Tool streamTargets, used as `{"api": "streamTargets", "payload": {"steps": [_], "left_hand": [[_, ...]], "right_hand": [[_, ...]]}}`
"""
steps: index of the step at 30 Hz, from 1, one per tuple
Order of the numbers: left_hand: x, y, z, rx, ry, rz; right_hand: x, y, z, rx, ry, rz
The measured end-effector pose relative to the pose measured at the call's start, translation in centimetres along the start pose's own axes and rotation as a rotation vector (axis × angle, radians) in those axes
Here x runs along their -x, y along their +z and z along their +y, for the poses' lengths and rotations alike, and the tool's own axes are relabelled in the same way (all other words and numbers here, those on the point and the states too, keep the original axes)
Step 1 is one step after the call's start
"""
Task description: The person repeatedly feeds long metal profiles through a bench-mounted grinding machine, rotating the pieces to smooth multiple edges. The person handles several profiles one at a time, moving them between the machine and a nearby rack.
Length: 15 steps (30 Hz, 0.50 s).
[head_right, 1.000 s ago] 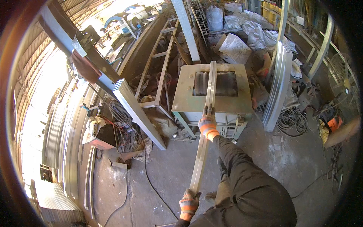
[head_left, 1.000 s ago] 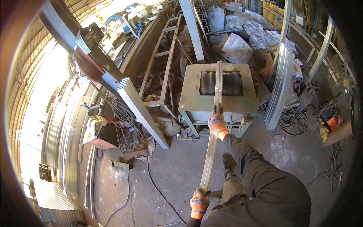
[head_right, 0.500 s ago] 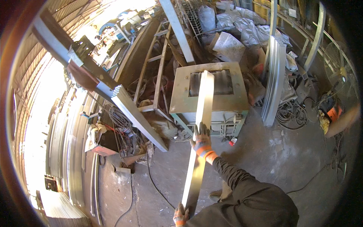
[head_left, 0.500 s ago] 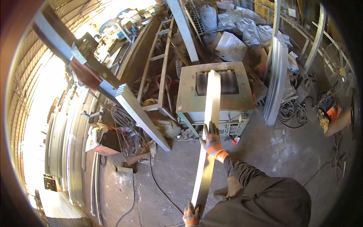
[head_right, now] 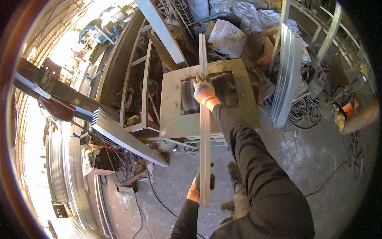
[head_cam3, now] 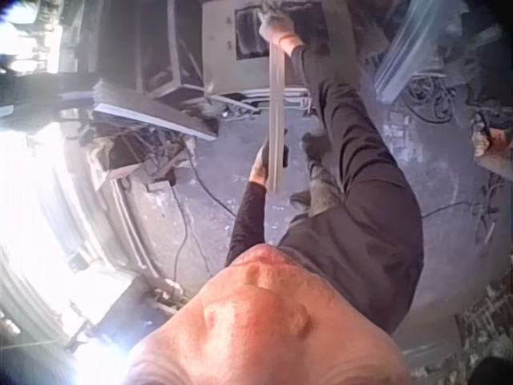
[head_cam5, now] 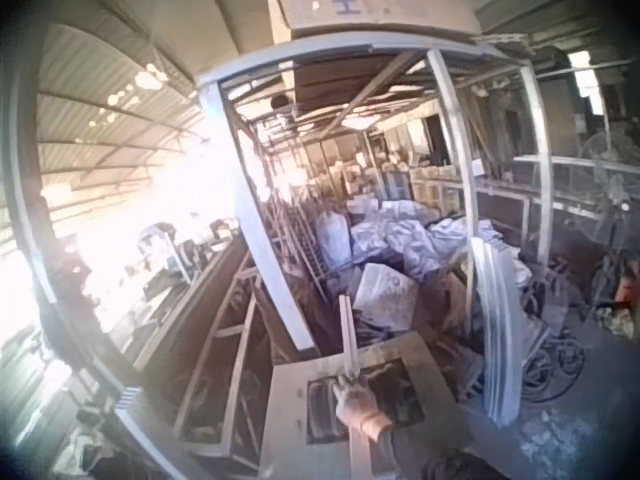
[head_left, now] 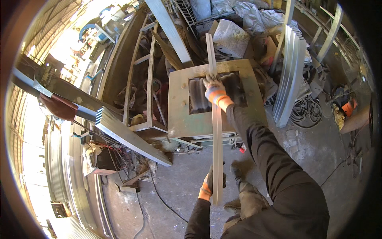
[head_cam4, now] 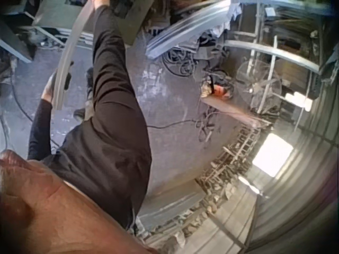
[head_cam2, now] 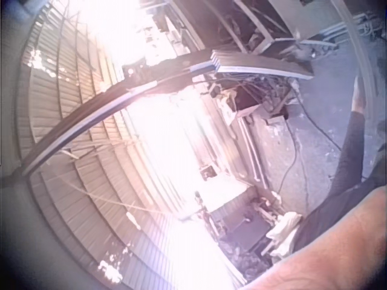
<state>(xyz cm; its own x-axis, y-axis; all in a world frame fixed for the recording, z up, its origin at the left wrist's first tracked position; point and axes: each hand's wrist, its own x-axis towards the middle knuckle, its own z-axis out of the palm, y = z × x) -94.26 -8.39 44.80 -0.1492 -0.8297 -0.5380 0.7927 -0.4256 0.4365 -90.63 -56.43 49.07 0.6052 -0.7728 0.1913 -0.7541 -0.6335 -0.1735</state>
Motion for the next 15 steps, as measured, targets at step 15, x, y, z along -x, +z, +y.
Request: {"api": "streamTargets", "payload": {"steps": [15], "left_hand": [[1.1, -5.4, -5.2, 0.112, -0.037, 0.102]], "right_hand": [[4.1, -0.9, -4.4, 0.025, 0.049, 0.031]]}}
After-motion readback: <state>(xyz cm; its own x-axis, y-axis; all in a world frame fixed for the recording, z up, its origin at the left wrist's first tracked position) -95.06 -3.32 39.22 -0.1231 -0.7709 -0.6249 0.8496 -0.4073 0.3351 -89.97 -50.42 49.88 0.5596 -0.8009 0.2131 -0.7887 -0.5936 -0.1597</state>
